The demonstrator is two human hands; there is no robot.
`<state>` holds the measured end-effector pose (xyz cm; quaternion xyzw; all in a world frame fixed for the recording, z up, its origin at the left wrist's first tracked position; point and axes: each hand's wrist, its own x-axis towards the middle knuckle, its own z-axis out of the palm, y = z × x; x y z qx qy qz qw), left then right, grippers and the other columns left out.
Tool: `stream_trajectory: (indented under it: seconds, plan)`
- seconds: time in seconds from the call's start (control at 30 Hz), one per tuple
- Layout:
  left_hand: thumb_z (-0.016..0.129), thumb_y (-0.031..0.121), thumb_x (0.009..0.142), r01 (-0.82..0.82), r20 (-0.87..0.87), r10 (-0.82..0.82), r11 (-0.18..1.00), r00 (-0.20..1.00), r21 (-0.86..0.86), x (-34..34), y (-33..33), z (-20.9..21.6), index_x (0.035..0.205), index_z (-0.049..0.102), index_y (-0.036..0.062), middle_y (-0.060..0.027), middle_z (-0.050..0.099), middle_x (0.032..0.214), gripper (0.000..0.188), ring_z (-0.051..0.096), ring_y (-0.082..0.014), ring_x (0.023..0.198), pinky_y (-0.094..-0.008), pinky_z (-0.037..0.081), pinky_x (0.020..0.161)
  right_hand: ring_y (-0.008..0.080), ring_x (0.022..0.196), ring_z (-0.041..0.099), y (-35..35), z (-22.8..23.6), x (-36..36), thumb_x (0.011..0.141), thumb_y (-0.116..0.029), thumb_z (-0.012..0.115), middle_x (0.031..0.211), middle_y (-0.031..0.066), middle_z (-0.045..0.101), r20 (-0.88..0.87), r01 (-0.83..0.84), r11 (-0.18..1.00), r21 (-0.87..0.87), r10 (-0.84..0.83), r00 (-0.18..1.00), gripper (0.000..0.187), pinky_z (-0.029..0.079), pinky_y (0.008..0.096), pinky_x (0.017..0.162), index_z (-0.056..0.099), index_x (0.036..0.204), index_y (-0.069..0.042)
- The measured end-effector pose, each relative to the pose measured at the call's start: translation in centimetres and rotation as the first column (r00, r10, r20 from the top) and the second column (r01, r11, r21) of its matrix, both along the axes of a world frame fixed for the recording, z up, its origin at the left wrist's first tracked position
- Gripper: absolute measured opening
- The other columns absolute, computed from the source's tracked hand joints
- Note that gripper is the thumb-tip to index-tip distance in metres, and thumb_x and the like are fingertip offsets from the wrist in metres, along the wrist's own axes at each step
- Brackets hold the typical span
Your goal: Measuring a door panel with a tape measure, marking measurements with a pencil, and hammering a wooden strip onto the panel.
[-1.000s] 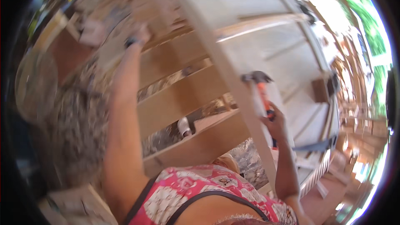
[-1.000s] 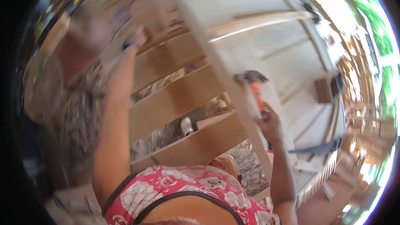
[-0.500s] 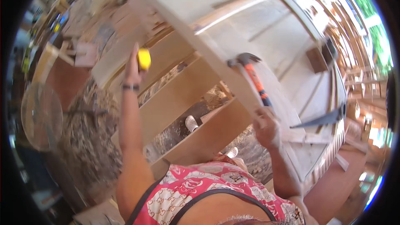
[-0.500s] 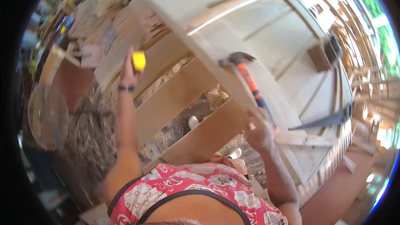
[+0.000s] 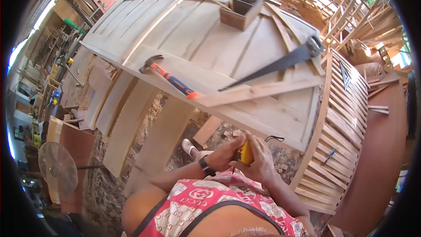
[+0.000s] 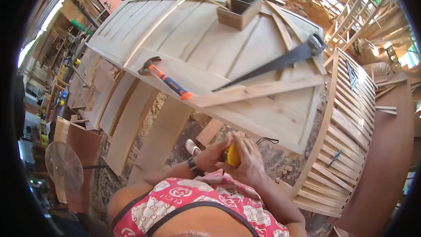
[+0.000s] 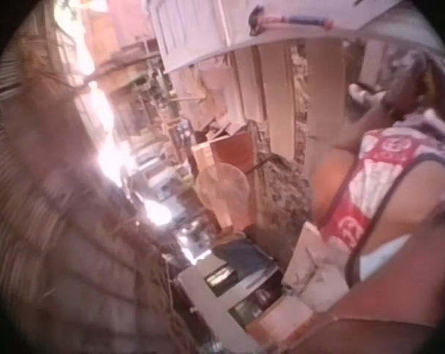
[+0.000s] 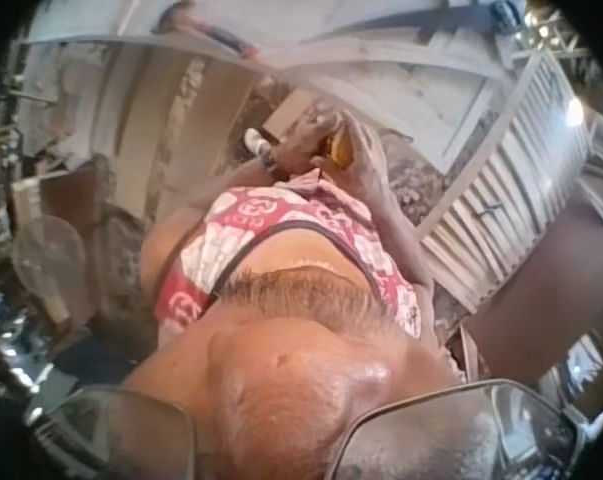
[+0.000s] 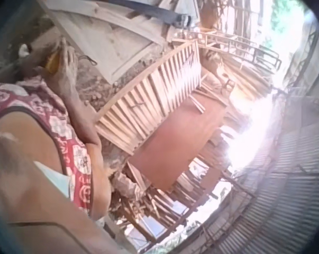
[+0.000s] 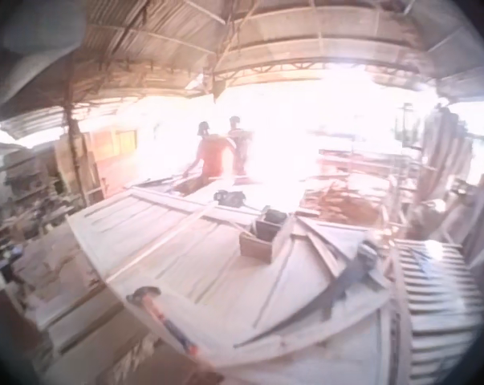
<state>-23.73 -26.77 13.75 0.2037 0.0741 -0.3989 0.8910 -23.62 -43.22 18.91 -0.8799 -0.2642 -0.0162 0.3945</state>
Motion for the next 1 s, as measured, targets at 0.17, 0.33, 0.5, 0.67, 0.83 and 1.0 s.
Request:
stream_trajectory:
  seconds: [0.17,0.33,0.5,0.67,0.83,1.0]
  plan:
    - [0.050,0.050,0.102,0.214,0.041,-0.214,0.977,0.976,-0.009,-1.0,-17.3,1.1,0.123,0.058,0.0042,-0.0057,0.066,0.114,0.051,0.064,-0.0155,0.103,-0.0302,0.053,0.091,0.0420,0.114,0.058,-15.7,0.2,-6.5,0.064,-0.036,0.091,0.123,0.0258,0.059,-0.045,0.304,0.952,-0.046,-0.306,0.951,0.096,0.047,0.0492,0.097,0.047,0.137,0.006]
    - [0.053,0.041,0.103,0.443,0.145,-0.462,0.885,0.875,0.146,-0.5,-29.0,0.6,0.124,0.055,0.0052,-0.0045,0.063,0.109,0.042,0.063,-0.0106,0.097,-0.0266,0.052,0.082,0.0384,0.106,0.061,-25.6,0.3,-9.5,0.065,-0.035,0.092,0.118,0.0212,0.060,-0.010,0.675,0.730,0.105,-0.678,0.735,0.097,0.049,0.0457,0.092,0.044,0.142,0.002]
    - [0.062,0.034,0.100,0.460,0.127,-0.487,0.867,0.864,0.193,1.8,-36.6,0.7,0.121,0.053,0.0042,-0.0003,0.061,0.095,0.038,0.056,-0.0041,0.075,-0.0162,0.043,0.057,0.0357,0.105,0.060,-31.8,-0.3,-8.2,0.067,-0.033,0.091,0.116,0.0187,0.058,-0.035,0.769,0.625,0.137,-0.772,0.634,0.095,0.050,0.0442,0.089,0.044,0.143,0.000]
    - [0.072,0.017,0.093,0.349,0.332,-0.510,0.828,0.793,0.439,7.9,-41.5,1.1,0.123,0.057,0.0012,-0.0060,0.066,0.105,0.037,0.063,-0.0105,0.091,-0.0269,0.052,0.080,0.0350,0.112,0.059,-39.1,0.3,-3.5,0.067,-0.022,0.090,0.122,0.0180,0.057,-0.091,0.690,0.723,0.032,-0.685,0.723,0.089,0.049,0.0426,0.094,0.046,0.143,-0.003]
    - [0.077,0.015,0.088,0.095,0.463,-0.356,0.863,0.812,0.497,16.3,-45.5,-0.4,0.107,0.065,0.0007,-0.0040,0.066,0.095,0.026,0.059,-0.0089,0.084,-0.0245,0.049,0.075,0.0382,0.111,0.060,-45.9,-0.3,6.8,0.069,-0.015,0.086,0.124,0.0205,0.058,-0.276,0.457,0.887,0.064,-0.424,0.862,0.085,0.050,0.0422,0.095,0.047,0.144,-0.004]
    - [0.073,0.011,0.090,-0.177,0.387,-0.102,0.765,0.917,0.620,27.1,-47.8,-1.5,0.095,0.065,0.0020,-0.0008,0.063,0.080,0.013,0.057,-0.0069,0.071,-0.0222,0.047,0.064,0.0185,0.115,0.055,-52.9,-4.4,20.9,0.088,-0.024,0.077,0.125,0.0109,0.058,-0.787,0.348,0.815,0.463,0.198,0.584,0.071,0.047,0.0356,0.098,0.042,0.147,-0.004]
